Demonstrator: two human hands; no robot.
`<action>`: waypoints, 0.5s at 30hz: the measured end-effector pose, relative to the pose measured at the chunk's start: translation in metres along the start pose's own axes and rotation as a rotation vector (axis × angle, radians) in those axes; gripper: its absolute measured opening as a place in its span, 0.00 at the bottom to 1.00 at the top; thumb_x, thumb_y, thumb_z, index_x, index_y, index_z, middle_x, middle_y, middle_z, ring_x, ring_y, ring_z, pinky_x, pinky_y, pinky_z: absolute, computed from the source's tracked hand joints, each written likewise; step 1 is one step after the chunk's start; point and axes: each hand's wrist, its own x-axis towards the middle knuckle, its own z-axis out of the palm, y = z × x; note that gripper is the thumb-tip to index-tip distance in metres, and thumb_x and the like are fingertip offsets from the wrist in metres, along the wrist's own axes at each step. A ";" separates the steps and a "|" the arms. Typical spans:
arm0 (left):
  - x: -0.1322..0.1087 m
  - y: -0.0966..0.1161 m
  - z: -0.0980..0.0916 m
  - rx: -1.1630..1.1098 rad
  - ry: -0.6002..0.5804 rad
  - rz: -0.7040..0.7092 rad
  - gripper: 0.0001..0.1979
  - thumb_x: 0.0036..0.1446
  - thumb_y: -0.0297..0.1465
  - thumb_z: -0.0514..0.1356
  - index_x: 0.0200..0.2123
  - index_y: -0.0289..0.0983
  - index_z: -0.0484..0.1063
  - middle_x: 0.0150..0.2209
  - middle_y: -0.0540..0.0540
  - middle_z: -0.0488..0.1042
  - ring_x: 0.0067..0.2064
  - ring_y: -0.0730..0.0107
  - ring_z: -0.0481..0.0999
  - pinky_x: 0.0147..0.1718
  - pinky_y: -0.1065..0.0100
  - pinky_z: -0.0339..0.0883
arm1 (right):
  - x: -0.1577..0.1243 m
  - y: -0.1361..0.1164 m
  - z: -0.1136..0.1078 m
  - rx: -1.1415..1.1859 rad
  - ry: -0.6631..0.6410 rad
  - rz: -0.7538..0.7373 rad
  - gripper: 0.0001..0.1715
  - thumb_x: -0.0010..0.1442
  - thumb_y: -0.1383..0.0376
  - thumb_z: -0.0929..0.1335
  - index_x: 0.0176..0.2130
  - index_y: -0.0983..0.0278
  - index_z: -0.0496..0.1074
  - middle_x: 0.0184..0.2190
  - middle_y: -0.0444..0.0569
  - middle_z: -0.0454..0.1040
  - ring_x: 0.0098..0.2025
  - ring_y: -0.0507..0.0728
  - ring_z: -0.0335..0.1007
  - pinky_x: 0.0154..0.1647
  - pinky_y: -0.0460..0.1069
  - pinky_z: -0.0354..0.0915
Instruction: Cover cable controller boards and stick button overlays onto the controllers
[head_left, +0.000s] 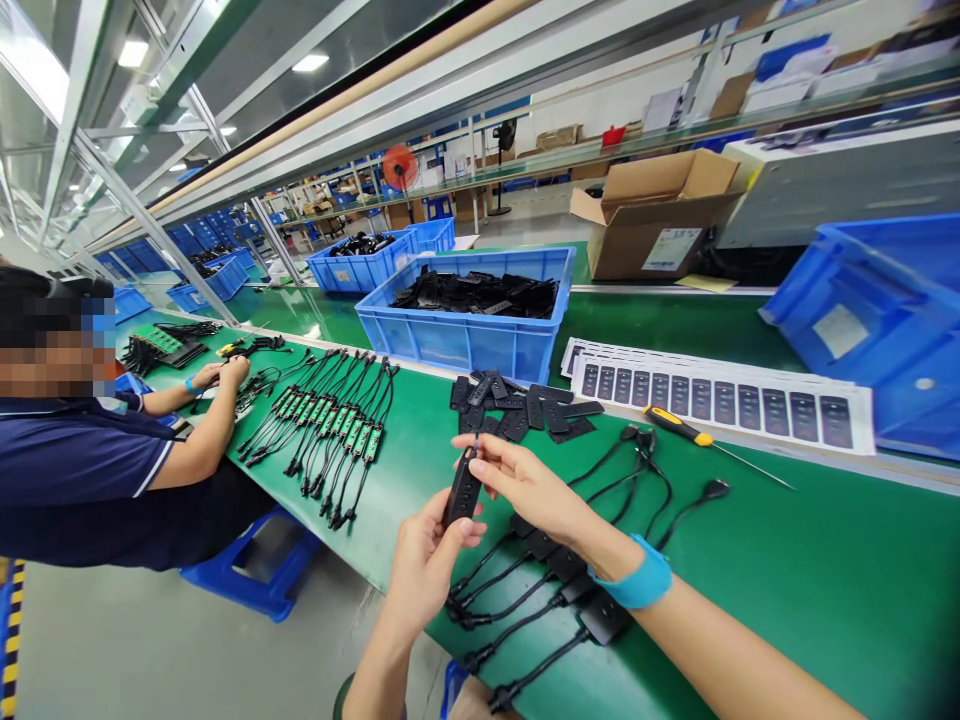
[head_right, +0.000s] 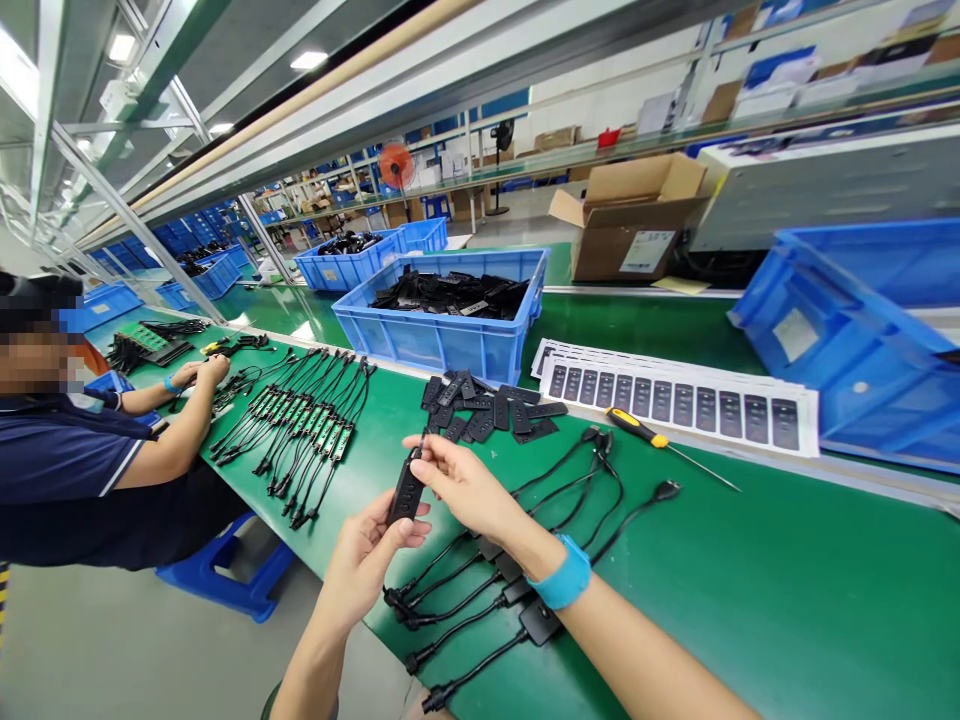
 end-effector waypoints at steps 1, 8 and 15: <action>-0.001 0.000 0.000 0.064 0.005 0.032 0.17 0.63 0.40 0.56 0.49 0.34 0.71 0.42 0.41 0.79 0.39 0.64 0.80 0.41 0.64 0.75 | -0.001 0.000 0.002 -0.016 -0.034 -0.016 0.22 0.61 0.49 0.66 0.44 0.64 0.69 0.35 0.47 0.70 0.35 0.54 0.68 0.36 0.49 0.65; -0.005 0.008 -0.010 0.295 0.019 0.123 0.15 0.66 0.38 0.52 0.49 0.37 0.69 0.35 0.45 0.78 0.30 0.70 0.77 0.34 0.68 0.73 | -0.005 -0.005 0.010 0.019 0.011 -0.159 0.22 0.61 0.48 0.68 0.42 0.64 0.71 0.35 0.48 0.71 0.37 0.55 0.66 0.39 0.50 0.64; 0.013 0.010 -0.006 0.409 -0.058 0.106 0.16 0.60 0.37 0.59 0.49 0.39 0.74 0.31 0.49 0.67 0.30 0.72 0.69 0.27 0.72 0.67 | -0.006 -0.041 -0.058 0.187 0.490 -0.106 0.23 0.54 0.47 0.70 0.38 0.61 0.66 0.26 0.41 0.65 0.22 0.48 0.52 0.18 0.44 0.48</action>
